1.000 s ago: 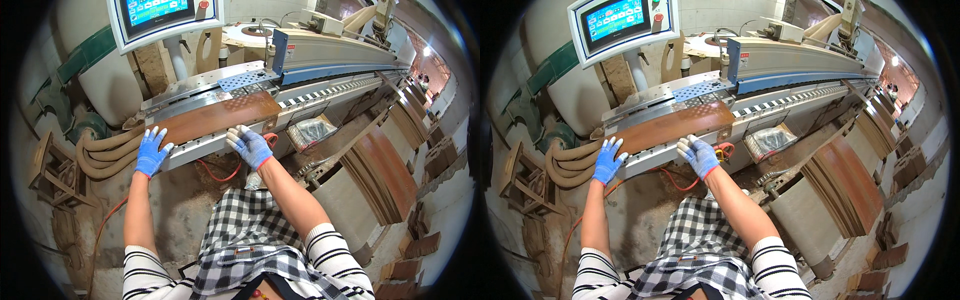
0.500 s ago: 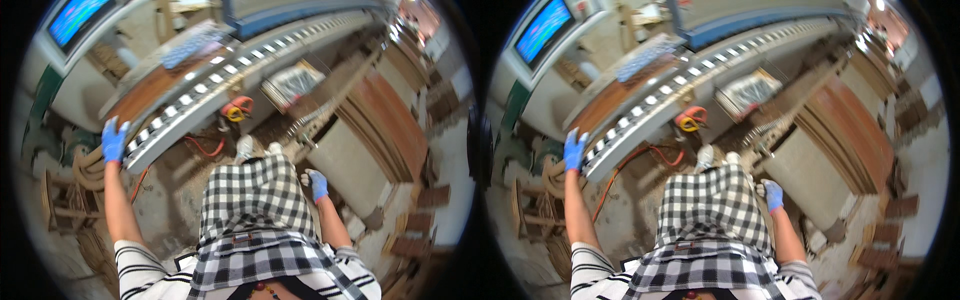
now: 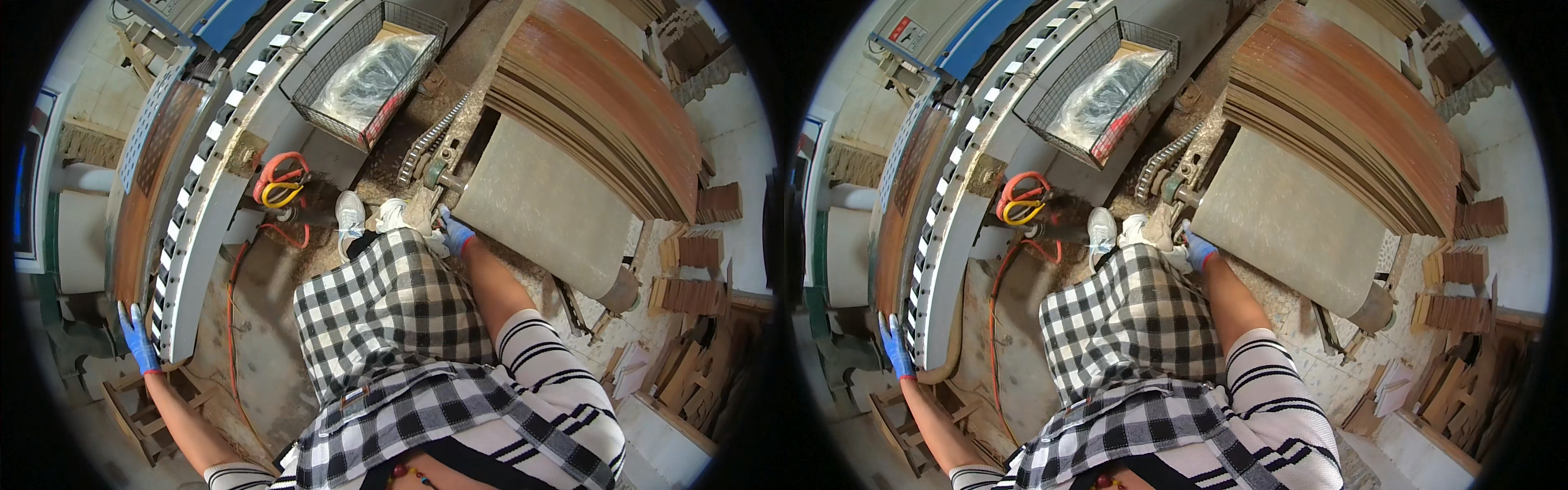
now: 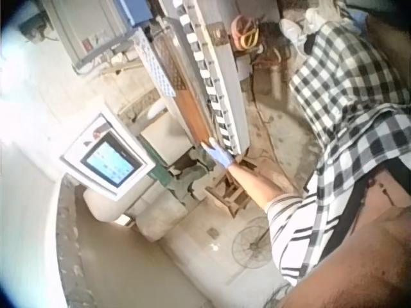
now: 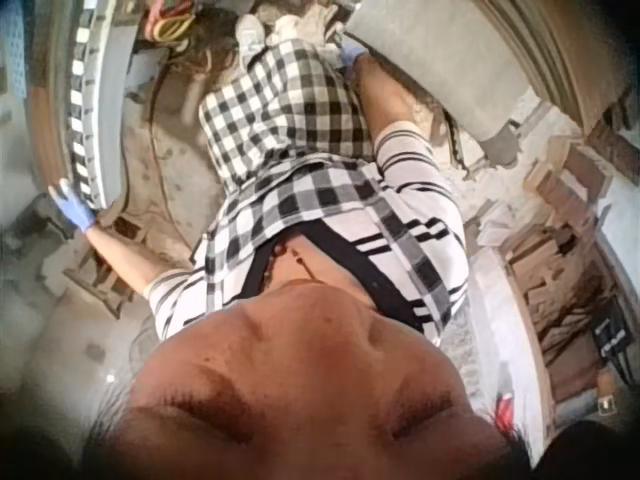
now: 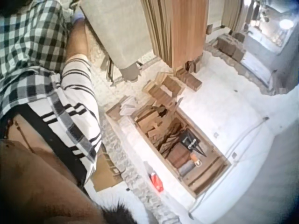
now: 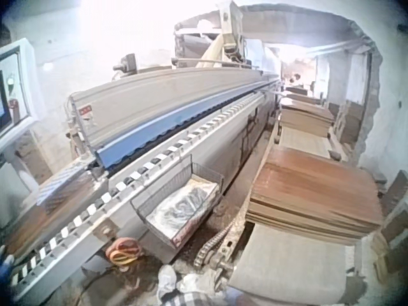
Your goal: The person feeds rectangular wooden planks through a belt sander one at a time, guiding each piece with gloved hands and then placing the finished planks onto a nearby stack. The process is repeated for multiple planks in a workshop setting.
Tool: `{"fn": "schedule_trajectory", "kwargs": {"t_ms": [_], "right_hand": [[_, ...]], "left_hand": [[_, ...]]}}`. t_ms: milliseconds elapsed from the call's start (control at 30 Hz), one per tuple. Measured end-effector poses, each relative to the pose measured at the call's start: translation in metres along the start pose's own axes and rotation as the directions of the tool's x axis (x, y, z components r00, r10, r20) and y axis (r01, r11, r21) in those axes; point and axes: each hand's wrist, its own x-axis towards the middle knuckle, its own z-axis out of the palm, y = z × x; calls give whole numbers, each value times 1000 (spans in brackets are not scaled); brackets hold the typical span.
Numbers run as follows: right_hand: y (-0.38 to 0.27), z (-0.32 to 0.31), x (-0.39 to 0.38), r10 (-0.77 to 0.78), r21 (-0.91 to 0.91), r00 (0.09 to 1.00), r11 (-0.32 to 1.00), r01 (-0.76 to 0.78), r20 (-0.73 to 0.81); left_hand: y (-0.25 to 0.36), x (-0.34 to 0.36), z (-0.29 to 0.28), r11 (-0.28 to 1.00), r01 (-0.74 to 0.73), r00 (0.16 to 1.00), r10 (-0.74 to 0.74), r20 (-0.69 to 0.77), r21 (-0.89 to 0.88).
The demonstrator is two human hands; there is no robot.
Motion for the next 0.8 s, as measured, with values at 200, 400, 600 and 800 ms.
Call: {"fn": "schedule_trajectory", "kwargs": {"t_ms": [200,400,600,800], "right_hand": [[-29,8,14,388,666,917,661,-345,90],[-49,19,23,471,490,880,783,-383,-65],[4,37,54,304,146,942,948,-284,-143],[-18,33,61,93,-341,930,914,-221,-354]], "left_hand": [[22,-10,-1,999,29,1000,-29,-5,22],[4,-9,-6,997,77,997,-77,1,-29],[12,-7,0,999,25,1000,-25,-5,40],[10,-8,-1,999,36,999,-36,-29,-5]]}}
